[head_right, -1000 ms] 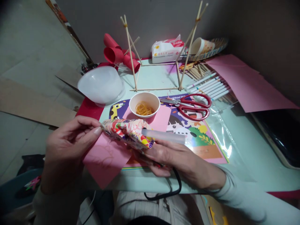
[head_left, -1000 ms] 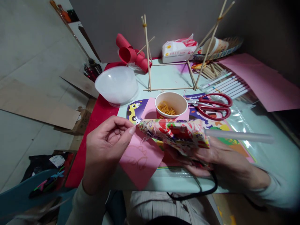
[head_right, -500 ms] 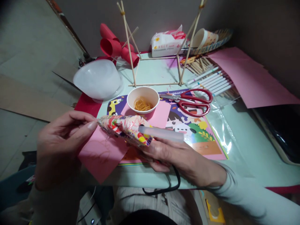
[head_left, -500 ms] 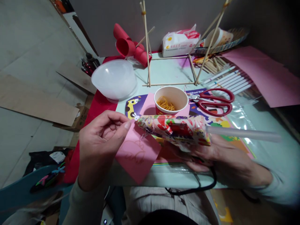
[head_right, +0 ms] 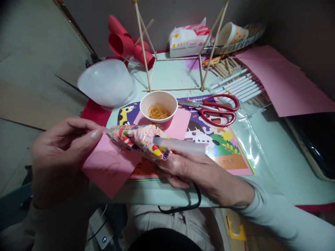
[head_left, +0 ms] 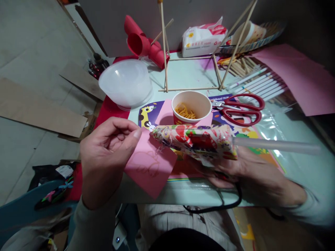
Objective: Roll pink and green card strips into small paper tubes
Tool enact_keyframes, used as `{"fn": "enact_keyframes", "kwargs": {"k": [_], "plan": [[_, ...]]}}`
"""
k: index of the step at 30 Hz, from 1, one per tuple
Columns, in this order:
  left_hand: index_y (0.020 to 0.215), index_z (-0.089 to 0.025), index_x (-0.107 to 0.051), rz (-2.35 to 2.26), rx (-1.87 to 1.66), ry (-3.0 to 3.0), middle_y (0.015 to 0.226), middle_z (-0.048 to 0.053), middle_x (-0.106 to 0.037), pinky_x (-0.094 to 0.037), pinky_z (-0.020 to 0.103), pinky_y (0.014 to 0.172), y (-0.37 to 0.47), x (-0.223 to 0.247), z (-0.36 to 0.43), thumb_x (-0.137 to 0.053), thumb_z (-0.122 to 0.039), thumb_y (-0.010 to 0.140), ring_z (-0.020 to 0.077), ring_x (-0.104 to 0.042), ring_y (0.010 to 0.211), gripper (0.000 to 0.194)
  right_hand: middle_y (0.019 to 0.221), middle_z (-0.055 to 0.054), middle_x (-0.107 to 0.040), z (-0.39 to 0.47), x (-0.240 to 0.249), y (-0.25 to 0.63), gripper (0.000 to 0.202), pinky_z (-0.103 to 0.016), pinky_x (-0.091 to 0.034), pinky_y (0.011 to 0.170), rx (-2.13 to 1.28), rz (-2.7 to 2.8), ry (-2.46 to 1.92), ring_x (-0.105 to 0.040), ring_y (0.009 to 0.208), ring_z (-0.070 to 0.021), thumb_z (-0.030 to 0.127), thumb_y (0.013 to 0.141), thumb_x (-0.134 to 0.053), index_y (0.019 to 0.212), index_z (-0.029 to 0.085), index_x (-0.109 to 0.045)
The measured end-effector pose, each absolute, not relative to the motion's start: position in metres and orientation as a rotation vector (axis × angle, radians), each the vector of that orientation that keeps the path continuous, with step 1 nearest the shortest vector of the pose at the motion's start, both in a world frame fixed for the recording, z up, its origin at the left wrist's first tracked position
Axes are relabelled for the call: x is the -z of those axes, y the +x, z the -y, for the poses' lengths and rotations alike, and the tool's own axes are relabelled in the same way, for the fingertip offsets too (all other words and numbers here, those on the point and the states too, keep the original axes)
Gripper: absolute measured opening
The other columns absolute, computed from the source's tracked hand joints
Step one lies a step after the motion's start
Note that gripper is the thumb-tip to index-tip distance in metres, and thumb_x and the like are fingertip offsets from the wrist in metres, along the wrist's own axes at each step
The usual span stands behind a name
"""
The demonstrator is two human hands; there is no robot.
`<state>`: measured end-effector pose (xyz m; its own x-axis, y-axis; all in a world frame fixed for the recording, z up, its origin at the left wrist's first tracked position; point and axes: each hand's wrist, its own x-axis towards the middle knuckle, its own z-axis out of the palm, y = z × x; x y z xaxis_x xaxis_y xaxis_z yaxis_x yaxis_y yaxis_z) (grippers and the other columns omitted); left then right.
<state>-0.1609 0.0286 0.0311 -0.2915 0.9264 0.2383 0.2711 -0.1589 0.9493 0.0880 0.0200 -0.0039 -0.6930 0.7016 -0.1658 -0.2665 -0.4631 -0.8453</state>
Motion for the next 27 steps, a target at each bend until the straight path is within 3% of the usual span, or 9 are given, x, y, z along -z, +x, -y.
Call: {"fn": "enact_keyframes", "kwargs": {"k": [6, 27], "plan": [[0.075, -0.02, -0.074, -1.525, -1.524, 1.357, 0.071, -0.004, -0.069, -0.044, 0.013, 0.056, -0.1613, -0.0301, -0.0287, -0.077, -0.011, 0.076, 0.0065, -0.058, 0.063, 0.01, 0.079, 0.003, -0.045, -0.0203, 0.0009, 0.0876, 0.018, -0.019, -0.026, 0.05, -2.133, 1.152, -0.674, -0.032, 0.06, -0.0085, 0.042, 0.1, -0.065, 0.114, 0.034, -0.073], [0.076, -0.019, -0.075, -1.609, -1.585, 1.328, 0.07, -0.003, -0.067, -0.037, 0.017, 0.052, -0.165, -0.0304, -0.0299, -0.079, -0.014, 0.077, 0.0074, -0.053, 0.06, 0.007, 0.072, 0.003, -0.047, -0.0215, -0.0008, 0.0856, 0.024, -0.021, -0.024, 0.048, -2.068, 1.187, -0.74, -0.033, 0.057, -0.0094, 0.044, 0.097, -0.068, 0.115, 0.029, -0.073]]}}
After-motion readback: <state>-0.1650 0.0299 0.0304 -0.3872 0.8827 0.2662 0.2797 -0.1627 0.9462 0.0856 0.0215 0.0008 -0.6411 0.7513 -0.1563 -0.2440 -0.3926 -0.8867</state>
